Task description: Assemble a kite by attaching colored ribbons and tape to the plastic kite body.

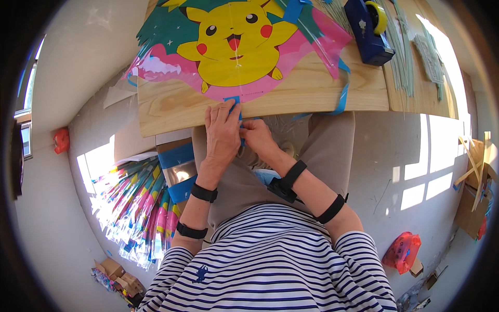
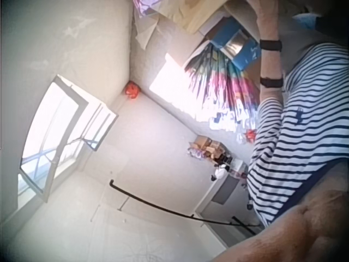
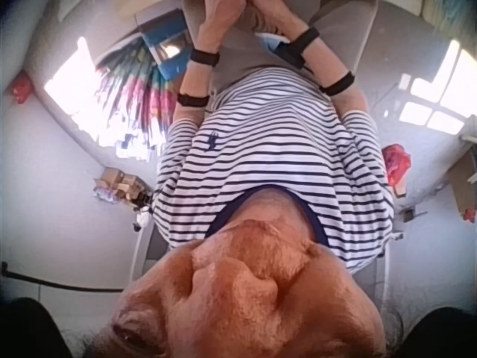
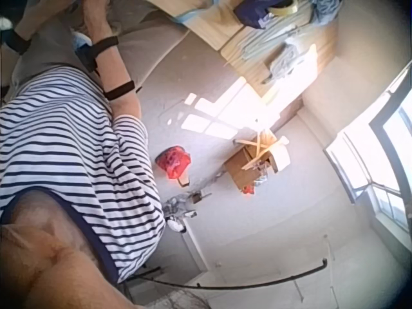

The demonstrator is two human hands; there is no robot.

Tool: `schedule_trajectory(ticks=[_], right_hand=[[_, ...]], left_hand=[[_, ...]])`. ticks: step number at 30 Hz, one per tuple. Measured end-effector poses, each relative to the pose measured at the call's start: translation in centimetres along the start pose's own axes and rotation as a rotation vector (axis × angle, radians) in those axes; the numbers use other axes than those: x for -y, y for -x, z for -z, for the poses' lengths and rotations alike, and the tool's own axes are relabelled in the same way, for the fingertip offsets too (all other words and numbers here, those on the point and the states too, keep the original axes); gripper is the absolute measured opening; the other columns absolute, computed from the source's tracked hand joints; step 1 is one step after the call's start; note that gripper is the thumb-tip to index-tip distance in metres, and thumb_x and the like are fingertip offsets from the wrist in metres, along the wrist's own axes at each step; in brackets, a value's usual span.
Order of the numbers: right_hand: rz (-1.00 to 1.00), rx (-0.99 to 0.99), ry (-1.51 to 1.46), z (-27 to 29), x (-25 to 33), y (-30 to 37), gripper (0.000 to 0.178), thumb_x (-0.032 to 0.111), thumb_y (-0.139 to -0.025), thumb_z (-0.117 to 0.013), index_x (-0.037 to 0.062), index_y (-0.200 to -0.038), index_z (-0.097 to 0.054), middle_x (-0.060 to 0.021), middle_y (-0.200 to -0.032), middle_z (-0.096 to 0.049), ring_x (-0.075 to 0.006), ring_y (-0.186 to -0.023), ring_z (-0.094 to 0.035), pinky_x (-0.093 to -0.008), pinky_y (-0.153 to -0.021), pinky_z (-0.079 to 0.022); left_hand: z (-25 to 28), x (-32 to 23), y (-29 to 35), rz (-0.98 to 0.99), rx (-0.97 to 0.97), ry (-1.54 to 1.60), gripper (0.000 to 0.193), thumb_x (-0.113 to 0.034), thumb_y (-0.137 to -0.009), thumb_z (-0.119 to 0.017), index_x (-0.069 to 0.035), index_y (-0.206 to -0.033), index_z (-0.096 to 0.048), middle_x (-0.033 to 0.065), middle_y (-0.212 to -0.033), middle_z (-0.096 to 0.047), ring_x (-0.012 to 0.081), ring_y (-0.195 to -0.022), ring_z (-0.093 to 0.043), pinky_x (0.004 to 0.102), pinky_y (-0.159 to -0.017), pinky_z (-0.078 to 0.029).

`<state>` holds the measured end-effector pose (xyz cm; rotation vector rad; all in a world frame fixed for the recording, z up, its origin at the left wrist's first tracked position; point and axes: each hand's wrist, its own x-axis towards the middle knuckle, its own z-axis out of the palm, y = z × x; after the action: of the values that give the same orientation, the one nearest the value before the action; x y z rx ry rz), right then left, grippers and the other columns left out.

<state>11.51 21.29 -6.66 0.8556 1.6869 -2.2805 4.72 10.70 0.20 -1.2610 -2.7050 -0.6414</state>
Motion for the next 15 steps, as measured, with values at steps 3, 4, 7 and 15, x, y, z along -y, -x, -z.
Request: schedule_trajectory(ticks=[3,4,7,15], right_hand=[[0.224,-0.143,0.432,0.5,1.1,1.5,0.015,0.014,-0.085,-0.069,-0.0009,-0.082,-0.069,-0.0121,-0.071,-0.065,-0.0227,-0.064,-0.060,-0.0357,-0.060,-0.046],[0.327,-0.214,0.627,1.1,2.7,2.7,0.014,0.013,-0.084,-0.069,-0.0013,-0.083,-0.068,-0.0152,-0.074,-0.066,-0.0272,-0.066,-0.062,-0.0377,-0.062,-0.048],[0.490,-0.368,0.457,4.5,7.1,5.5,0.015,0.012,-0.082,-0.070,-0.0021,-0.086,-0.066,-0.0195,-0.084,-0.066,-0.0358,-0.075,-0.063,-0.0399,-0.068,-0.050],[0.611,-1.092,0.287,26.3,18.4,4.9,0.025,0.017,-0.088,-0.071,-0.0022,-0.103,-0.065,-0.0086,-0.084,-0.068,-0.0156,-0.068,-0.066,-0.0296,-0.063,-0.053]], left_hand=[[-0.2,-0.1,-0.1,0.011,0.025,-0.034,0.039,-0.007,-0.084,-0.061,0.000,-0.123,-0.062,0.0120,-0.130,-0.055,0.0324,-0.125,-0.050,0.0590,-0.111,-0.029],[-0.2,0.1,0.0,0.018,0.035,-0.038,0.039,-0.007,-0.084,-0.062,-0.001,-0.123,-0.062,0.0111,-0.130,-0.055,0.0319,-0.125,-0.050,0.0593,-0.111,-0.029],[0.1,-0.2,0.1,0.039,0.062,-0.060,0.043,-0.007,-0.082,-0.067,-0.005,-0.125,-0.062,0.0091,-0.132,-0.054,0.0305,-0.126,-0.049,0.0593,-0.112,-0.028],[0.5,-0.8,0.0,0.030,0.078,-0.062,0.046,-0.006,-0.082,-0.069,-0.004,-0.127,-0.060,0.0108,-0.134,-0.053,0.0309,-0.129,-0.046,0.0562,-0.114,-0.026]])
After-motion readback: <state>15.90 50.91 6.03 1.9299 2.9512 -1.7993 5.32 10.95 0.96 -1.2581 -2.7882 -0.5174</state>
